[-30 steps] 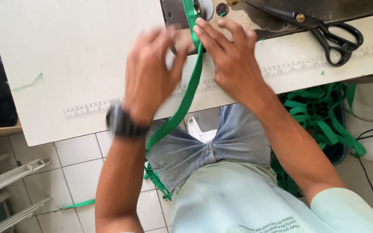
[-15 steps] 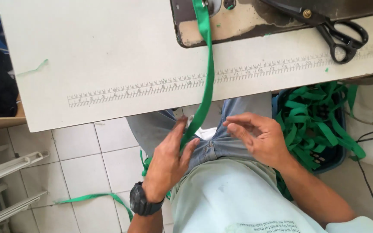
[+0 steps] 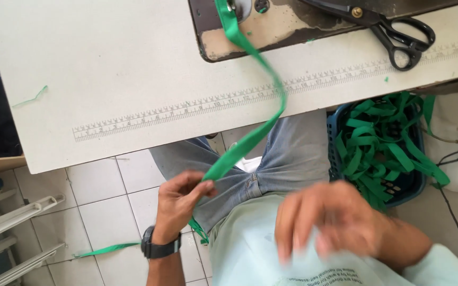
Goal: Feeding and aligning green fabric strips through an industrial sewing machine.
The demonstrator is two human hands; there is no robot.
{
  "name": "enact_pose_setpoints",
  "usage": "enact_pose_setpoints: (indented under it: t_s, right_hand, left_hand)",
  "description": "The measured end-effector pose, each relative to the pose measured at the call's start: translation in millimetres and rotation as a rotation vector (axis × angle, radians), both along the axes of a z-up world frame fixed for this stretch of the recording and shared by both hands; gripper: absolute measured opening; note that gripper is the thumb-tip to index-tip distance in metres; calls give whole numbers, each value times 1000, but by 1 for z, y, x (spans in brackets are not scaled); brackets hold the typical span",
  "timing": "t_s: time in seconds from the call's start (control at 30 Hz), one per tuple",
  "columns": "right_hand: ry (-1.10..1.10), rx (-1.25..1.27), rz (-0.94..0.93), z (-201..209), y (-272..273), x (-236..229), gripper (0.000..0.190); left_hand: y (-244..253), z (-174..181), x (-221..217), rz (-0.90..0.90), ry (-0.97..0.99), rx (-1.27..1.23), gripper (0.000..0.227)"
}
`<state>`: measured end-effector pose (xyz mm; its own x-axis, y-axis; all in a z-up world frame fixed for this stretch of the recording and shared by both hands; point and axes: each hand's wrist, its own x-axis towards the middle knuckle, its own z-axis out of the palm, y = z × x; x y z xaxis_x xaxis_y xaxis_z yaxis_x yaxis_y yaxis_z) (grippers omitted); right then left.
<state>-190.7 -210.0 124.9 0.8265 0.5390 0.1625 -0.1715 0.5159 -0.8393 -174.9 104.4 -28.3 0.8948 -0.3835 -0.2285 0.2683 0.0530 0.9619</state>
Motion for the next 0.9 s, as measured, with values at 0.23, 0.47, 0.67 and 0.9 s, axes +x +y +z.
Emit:
enact_pose_setpoints:
  t_s: [0.23,0.47,0.67,0.9]
  right_hand:
    - [-164,-126,-81,9,-4,-12,19]
    - [-425,-315,-170,14,-12,-8,15]
    - [-624,-424,-184,13,-5,2,14]
    - [-1223,-1254,-387,-85,-24,10,43]
  left_hand:
    - [-114,131,66,192,-729,27,16]
    - [-103,111,47,-462,-901,452,13]
    - [-70,82,-26,-690,-882,772,18]
    - [-76,114,-64,-1051,-811,642,14]
